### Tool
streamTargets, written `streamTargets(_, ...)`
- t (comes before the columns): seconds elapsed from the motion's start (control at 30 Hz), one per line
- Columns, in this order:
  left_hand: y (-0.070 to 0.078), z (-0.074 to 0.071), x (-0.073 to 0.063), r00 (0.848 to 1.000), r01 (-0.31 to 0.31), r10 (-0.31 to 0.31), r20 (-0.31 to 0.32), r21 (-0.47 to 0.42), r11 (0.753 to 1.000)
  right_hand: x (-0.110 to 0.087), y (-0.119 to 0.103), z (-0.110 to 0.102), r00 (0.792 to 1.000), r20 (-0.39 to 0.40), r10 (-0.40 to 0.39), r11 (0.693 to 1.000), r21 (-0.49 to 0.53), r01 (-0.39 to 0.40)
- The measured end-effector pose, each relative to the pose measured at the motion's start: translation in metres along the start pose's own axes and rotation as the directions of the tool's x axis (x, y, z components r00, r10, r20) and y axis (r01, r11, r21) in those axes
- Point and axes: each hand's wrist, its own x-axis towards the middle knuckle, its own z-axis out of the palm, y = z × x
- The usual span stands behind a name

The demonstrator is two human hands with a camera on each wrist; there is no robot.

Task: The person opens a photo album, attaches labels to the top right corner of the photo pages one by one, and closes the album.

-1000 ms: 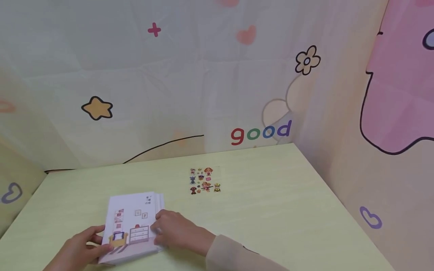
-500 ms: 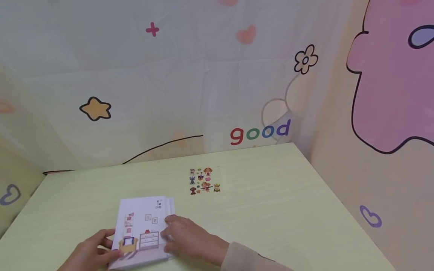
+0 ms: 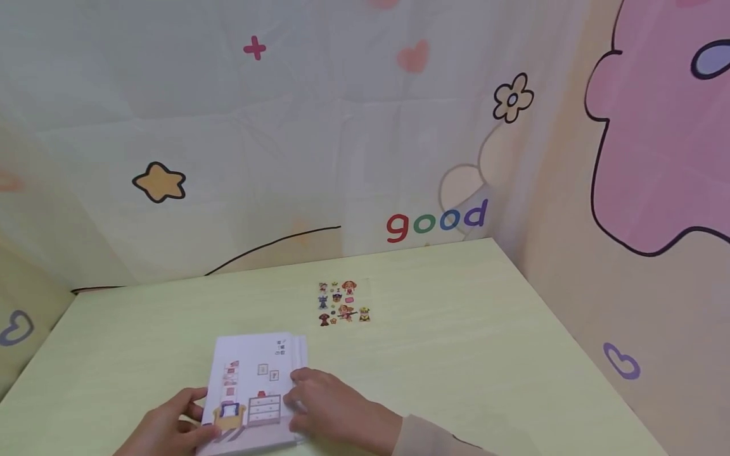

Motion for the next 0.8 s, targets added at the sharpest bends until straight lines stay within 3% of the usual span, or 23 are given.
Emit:
streamTargets(0.23,0.003,0.005,-0.001,1.0,0.01,-0.01,0.021,0.008,1.0,-0.009,-0.001,-0.001,1.0,-0.003,0.006,1.0,0.017,-0.006)
streamTargets(0.6,0.009,0.011,-0.005,0.999,-0.021,0.021,0.033,-0.009,1.0,-0.021,0.0,-0.003,0.999,0.01,0.039,0.999,0.037,-0.039)
streamTargets(0.8,0.009,0.018,-0.007,0.999,-0.027,0.027,0.044,-0.017,1.0,-0.03,0.002,-0.003,1.0,0.0,-0.011,1.0,0.008,0.011)
